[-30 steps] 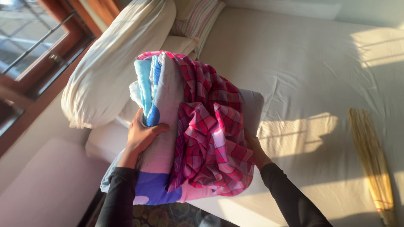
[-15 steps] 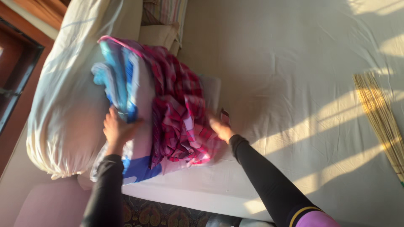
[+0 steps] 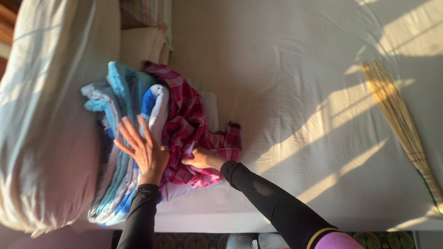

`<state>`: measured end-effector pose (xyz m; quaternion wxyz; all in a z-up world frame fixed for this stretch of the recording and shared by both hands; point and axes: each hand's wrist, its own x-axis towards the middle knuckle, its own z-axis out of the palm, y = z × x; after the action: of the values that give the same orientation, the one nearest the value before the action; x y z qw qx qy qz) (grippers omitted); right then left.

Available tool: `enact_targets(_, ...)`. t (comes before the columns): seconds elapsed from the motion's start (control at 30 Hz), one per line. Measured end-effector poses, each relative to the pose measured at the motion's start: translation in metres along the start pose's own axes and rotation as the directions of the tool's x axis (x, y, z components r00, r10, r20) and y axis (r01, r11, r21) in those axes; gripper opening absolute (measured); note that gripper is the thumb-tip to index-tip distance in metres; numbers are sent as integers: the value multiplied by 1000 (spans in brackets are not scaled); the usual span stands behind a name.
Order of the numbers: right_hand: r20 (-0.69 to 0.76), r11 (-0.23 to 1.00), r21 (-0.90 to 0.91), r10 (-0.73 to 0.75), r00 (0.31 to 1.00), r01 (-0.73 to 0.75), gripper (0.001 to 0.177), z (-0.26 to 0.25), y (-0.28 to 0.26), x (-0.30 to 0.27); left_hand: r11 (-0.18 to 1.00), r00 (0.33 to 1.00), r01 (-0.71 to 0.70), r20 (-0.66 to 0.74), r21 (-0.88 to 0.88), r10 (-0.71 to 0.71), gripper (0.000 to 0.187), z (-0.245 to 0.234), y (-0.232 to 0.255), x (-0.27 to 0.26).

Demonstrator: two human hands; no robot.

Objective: The person smooths a white fitted sheet on a mattress, moves a pile of blankets and a broom aside, then uses the broom to sweep the mattress surface. The person tucks the sheet edges under the mattress and lifts the mattress to adjust the sheet underneath before placing the mattress back down.

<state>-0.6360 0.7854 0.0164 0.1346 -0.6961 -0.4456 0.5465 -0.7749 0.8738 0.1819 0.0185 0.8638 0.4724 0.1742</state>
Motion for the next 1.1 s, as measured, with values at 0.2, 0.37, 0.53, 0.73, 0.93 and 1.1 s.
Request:
enact_targets(0.2,-76,991,-84,-107,991,101,83,-20,6,-27,947,944,-316,84,-62,320,87,20,67,6)
enact_targets(0.37,-253,957,115,-233,939,268,75,-47,84,-57,909,896,-399,161,-121,414,78,52,129,-3)
enact_targets(0.53,-471,875,427,3,882,225,66,-76,266,-110,880,854,-350,276,-321,441,77,85,210,-34)
enact_targets(0.73,-693,901,360,433,576,-244,63,-102,491,-283,827,778,-394,334,-401,533,84,123,317,-83)
enact_targets(0.93,-781,676,363,596,186,-642,68,-143,628,-466,854,727,-341,465,-394,505,85,179,435,-139)
enact_targets(1.1,-807,593,371,587,67,-715,86,-182,706,-543,867,669,-296,561,-401,488,86,230,525,-184)
